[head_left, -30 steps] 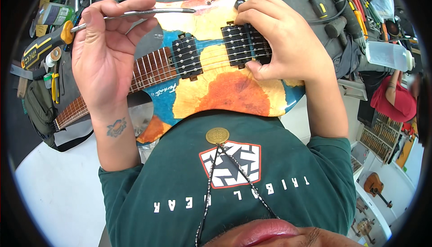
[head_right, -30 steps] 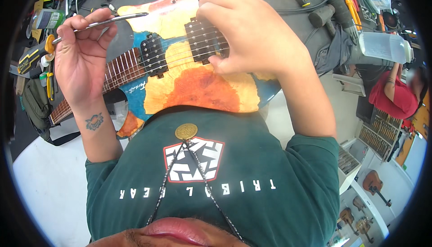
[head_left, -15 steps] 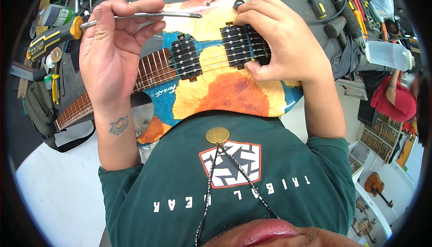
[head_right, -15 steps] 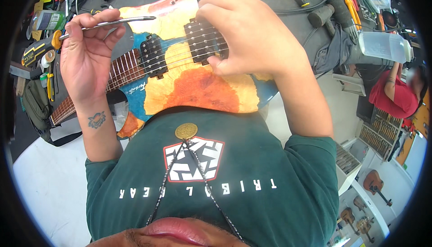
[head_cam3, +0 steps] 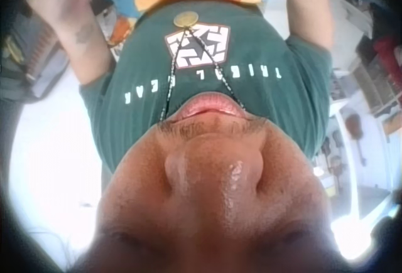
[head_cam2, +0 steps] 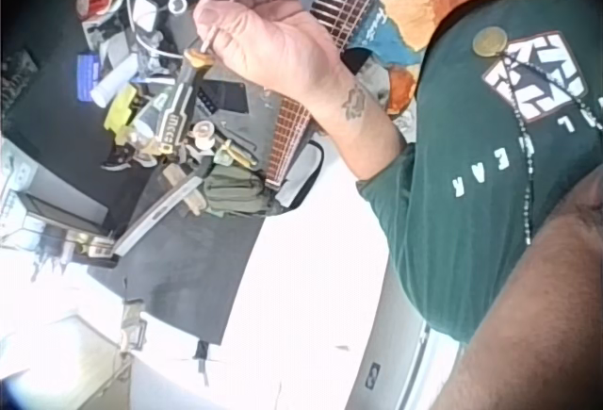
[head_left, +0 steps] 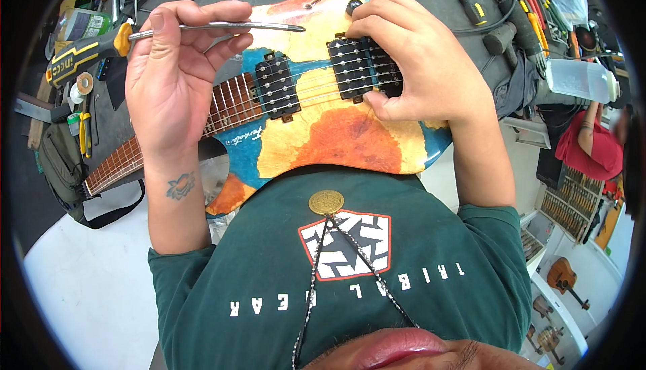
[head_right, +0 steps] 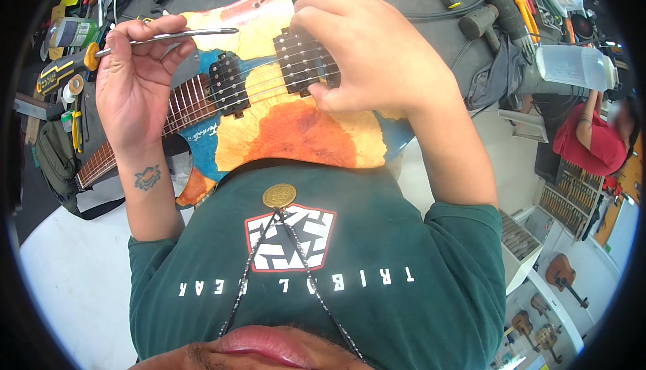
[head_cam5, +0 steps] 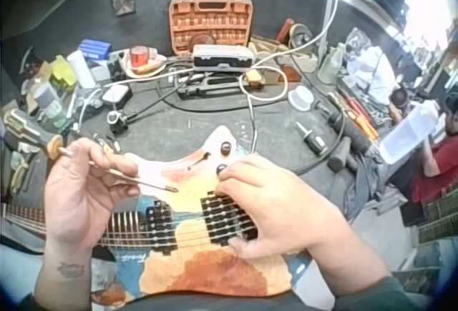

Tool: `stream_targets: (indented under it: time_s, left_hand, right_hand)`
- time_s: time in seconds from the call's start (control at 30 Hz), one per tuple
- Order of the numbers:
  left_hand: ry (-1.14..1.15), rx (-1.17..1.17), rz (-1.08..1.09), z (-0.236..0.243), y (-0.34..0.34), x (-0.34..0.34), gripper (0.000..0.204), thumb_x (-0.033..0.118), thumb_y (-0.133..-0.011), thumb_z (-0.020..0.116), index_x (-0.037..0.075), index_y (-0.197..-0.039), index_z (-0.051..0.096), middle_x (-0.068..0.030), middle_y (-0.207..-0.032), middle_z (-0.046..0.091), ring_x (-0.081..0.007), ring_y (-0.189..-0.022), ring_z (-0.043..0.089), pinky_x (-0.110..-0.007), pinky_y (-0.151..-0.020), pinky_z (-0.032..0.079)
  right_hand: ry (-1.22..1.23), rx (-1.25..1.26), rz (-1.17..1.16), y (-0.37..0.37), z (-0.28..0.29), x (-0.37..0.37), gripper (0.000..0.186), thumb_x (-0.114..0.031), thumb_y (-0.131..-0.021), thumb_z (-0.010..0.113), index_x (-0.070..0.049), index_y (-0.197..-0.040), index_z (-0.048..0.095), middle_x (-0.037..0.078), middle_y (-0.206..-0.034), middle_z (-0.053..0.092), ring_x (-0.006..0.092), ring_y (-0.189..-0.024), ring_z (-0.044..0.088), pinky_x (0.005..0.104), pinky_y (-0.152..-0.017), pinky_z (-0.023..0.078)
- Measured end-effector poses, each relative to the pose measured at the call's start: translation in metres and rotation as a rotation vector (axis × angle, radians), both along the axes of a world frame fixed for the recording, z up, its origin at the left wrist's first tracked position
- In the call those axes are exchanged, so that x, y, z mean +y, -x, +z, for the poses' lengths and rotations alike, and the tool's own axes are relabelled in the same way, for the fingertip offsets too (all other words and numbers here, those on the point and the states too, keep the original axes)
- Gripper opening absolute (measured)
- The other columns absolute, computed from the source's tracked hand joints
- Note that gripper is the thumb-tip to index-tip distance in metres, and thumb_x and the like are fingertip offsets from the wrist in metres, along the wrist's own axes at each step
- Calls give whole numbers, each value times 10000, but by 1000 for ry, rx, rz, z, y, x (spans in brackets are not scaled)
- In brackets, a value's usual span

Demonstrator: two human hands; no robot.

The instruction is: The person uses a screwdriver to tighten screws on a guitar bridge, then checks the strings by hand.

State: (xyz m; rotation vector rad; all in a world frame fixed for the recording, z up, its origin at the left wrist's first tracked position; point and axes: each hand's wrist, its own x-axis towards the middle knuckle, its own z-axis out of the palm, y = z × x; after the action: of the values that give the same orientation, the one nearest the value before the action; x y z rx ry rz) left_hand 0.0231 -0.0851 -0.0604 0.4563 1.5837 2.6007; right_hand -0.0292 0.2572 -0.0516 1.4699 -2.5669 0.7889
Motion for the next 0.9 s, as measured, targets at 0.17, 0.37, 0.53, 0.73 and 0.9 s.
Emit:
stream_targets:
  time_s: [0.17,0.37,0.53,0.73,0.9]
  left_hand:
    - [4,1,2,0,0,0,403,365,-1259,403,33,-1245,630,-289,-1358,744,-336,-1264,749,-501,-1093,613]
    - [0,4,1,0,0,2,398,358,-1261,398,38,-1236,634,-283,-1345,747,-334,-1266,749,-498,-1084,615]
    - [4,2,2,-2,1,1,392,353,-1262,396,43,-1235,633,-280,-1340,748,-332,-1261,750,-496,-1072,620]
    - [6,-10,11,-2,1,3,393,360,-1263,391,47,-1227,626,-289,-1345,744,-336,-1254,753,-498,-1060,633]
    - [56,0,6,9,8,6,391,375,-1261,384,52,-1232,604,-322,-1360,730,-362,-1251,763,-503,-1043,664]
  right_hand:
    - [26,37,7,1,-3,1,658,-234,-624,858,-3,-1221,705,179,-1273,676,407,-1218,651,497,-1073,558]
    - [43,45,1,0,-3,0,631,-196,-636,908,-24,-1200,685,152,-1268,692,385,-1212,645,480,-1038,579]
    - [41,36,-8,0,-3,0,629,-198,-640,909,-33,-1205,688,146,-1274,692,382,-1222,646,480,-1041,580]
    - [39,31,-6,0,-3,1,628,-202,-639,909,-38,-1203,687,140,-1268,694,379,-1229,649,480,-1043,585]
    - [48,32,-12,0,-4,1,615,-212,-651,903,-45,-1202,690,138,-1274,697,377,-1242,652,479,-1044,588]
